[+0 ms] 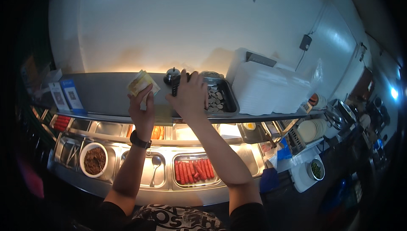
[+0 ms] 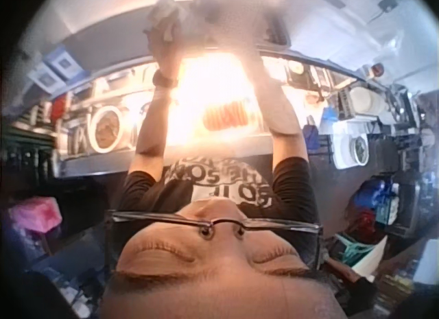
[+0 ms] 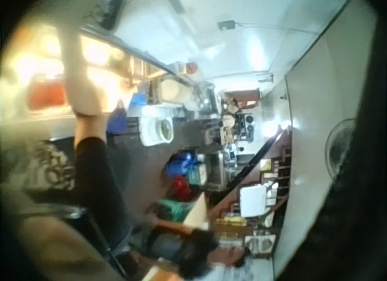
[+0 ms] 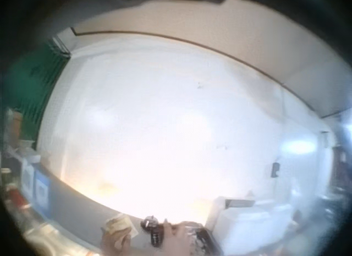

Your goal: The person scoops cooked meat into a plastic container, then adds rice from a large pot. They seal the container, hand it to a customer, and process payment by counting coins and using a calculator.

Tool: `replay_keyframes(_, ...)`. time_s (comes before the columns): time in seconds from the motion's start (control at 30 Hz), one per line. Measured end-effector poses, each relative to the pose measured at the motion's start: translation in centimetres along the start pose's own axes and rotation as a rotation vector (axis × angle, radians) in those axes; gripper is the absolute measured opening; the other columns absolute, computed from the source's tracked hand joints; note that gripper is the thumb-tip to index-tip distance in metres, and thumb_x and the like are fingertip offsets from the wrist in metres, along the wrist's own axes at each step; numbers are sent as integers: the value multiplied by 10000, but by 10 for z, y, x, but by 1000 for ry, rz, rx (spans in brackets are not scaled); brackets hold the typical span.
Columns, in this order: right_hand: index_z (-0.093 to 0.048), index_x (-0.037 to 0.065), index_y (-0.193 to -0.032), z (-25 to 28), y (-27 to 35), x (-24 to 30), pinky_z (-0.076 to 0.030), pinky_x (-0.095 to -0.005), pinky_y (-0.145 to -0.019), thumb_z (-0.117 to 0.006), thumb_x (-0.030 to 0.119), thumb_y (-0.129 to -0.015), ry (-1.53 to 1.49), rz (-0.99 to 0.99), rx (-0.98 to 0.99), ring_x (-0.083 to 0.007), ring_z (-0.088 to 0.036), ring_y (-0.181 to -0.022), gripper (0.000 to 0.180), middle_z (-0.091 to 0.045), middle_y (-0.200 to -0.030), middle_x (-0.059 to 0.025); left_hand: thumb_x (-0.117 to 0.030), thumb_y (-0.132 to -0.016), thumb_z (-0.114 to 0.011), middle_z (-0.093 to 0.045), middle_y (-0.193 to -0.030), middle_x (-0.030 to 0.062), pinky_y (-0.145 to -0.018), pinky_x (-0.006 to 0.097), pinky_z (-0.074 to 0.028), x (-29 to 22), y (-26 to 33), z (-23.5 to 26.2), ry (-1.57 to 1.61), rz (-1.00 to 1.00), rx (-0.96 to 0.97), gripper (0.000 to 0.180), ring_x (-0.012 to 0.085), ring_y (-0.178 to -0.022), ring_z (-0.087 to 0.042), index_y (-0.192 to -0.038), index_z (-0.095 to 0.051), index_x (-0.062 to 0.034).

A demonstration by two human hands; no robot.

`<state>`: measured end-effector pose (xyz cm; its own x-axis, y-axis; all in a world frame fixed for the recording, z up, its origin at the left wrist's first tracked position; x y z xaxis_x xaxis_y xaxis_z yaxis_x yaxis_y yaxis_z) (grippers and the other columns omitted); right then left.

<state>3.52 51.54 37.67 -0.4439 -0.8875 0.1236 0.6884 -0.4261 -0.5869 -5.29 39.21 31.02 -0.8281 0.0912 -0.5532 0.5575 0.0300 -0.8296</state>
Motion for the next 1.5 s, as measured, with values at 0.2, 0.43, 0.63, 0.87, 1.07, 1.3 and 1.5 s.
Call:
replay_keyframes(0.2,-581,15,-1295,-19,13,-8,-331,-497,-1002,-654,483,-868,183,25,-35,-309,-423,-1229,637,-530,-1259,-151,-83,-887,-662,-660,-1104,155,-1160,520,-265,-10,-2,-12,49,-3,73,329,336,-1062,-613,-1211,-681,-140)
replay_keyframes(0.43,-692,25,-1013,104,67,-78,-476,-358,-788,-730,57,-826,-520,211,-348,-236,-585,-894,194,-637,-921,-91,-119,-873,-695,-612,-1269,167,-1027,456,-399,-10,-1,-12,-139,-120,182,483,365,-1134,-567,-1336,-573,-66)
replay_keyframes(0.63,-563,12,-648,159,129,-177,-419,-279,-562,-693,187,-852,-719,105,-560,-197,-574,-614,299,-606,-656,-104,-162,-962,-610,-528,-1414,138,-1078,415,-366,-12,3,-21,-360,-31,186,466,315,-1296,-489,-1408,-512,-68)
replay_keyframes(0.87,-687,-8,-1057,112,121,-214,-527,-394,-816,-647,29,-864,-947,101,29,-356,-671,-843,201,-700,-941,-217,-124,-973,-597,-553,-1403,135,-1113,375,-330,-13,3,-4,-422,144,95,422,242,-1315,-484,-1385,-543,-47)
replay_keyframes(1.07,-558,-9,-872,75,23,-147,-511,-343,-620,-570,68,-930,-599,305,162,-282,-615,-696,98,-640,-804,-139,-78,-953,-599,-549,-1409,126,-1122,364,-314,-12,0,-13,-467,203,129,447,233,-1337,-461,-1391,-530,-24)
replay_keyframes(1.3,-539,25,-1047,-10,-28,-132,-525,-433,-769,-625,37,-840,45,365,283,-318,-621,-921,224,-655,-889,-145,-1,-879,-608,-553,-1360,170,-1098,404,-334,-13,-1,-12,-252,215,208,460,303,-1287,-482,-1338,-577,-15)
replay_keyframes(1.5,-515,44,-1141,-17,-35,-120,-537,-412,-736,-670,55,-806,192,295,450,-307,-635,-879,369,-662,-870,-107,-60,-874,-626,-555,-1366,187,-1114,420,-321,-12,1,-6,-189,266,323,485,316,-1313,-475,-1344,-551,31)
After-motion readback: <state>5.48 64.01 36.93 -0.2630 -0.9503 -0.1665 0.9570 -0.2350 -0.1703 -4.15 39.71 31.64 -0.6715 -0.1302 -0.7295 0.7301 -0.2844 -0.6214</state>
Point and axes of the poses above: each hand's wrist, its own y-axis away from the middle knuckle, its own z-axis out of the back of the hand, x = y × z, the point moved 4 cm from there along -y, towards the middle knuckle
